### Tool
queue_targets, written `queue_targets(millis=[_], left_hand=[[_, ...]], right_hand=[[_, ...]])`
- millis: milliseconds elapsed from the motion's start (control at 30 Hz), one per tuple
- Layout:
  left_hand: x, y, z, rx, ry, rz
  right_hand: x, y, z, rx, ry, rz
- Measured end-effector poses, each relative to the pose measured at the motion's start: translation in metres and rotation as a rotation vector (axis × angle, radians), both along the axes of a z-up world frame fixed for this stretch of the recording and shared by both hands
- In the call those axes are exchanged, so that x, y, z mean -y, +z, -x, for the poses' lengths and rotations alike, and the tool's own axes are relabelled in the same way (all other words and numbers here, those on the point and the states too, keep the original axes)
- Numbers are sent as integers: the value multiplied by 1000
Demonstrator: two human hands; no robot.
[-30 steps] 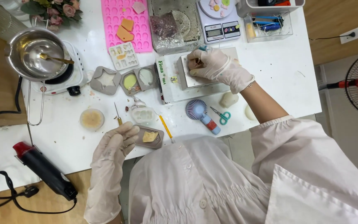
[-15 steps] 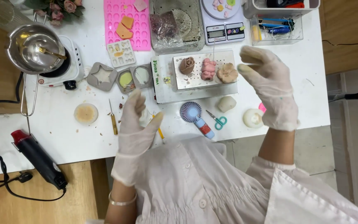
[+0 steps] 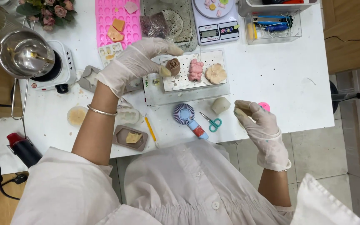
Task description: Crafting a decorative wax flower by pouring liquid wax and sculpting petals using specialized tools.
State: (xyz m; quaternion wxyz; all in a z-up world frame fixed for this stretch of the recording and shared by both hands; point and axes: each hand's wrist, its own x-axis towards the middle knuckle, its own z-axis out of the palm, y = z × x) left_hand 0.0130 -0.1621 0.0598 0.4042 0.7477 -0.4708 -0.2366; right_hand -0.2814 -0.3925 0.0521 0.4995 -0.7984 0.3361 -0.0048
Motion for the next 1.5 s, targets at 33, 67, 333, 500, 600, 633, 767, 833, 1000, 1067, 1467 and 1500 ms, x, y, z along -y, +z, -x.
queue_targets(millis=[33, 67, 333, 500, 600, 633, 767, 833, 1000, 1067, 1467, 1500], left_hand=[[2, -4, -2, -66, -6, 43], [3, -8, -6, -131, -10, 87], [11, -26, -8, -87, 48, 102], [13, -31, -13, -181, 69, 89], [15, -37, -17, -138, 24, 57], [16, -40, -19, -72, 13, 89], [20, -37, -19, -59, -6, 85], [22, -41, -22, -54, -10, 92], [26, -29, -18, -95, -1, 57], [25, 0, -8, -183, 91, -150], [-180, -39, 43, 398, 1115, 300], [-206, -40, 38, 406, 1130, 303]], right_hand=[[-2, 0, -1, -14, 11, 16], [-3, 1, -4, -26, 22, 32], [-8, 0, -26, 31, 174, 153], [-3, -12, -28, 96, 234, 179], [-4, -5, -29, 56, 205, 170], [-6, 1, -31, -7, 189, 164], [-5, -4, -27, -22, 148, 116], [-5, -2, -26, -25, 150, 130], [-5, -6, -20, 43, 167, 179], [-1, -12, -17, 47, 171, 154], [-30, -11, -16, -196, 10, -106], [-39, -11, -22, -190, 25, -103]])
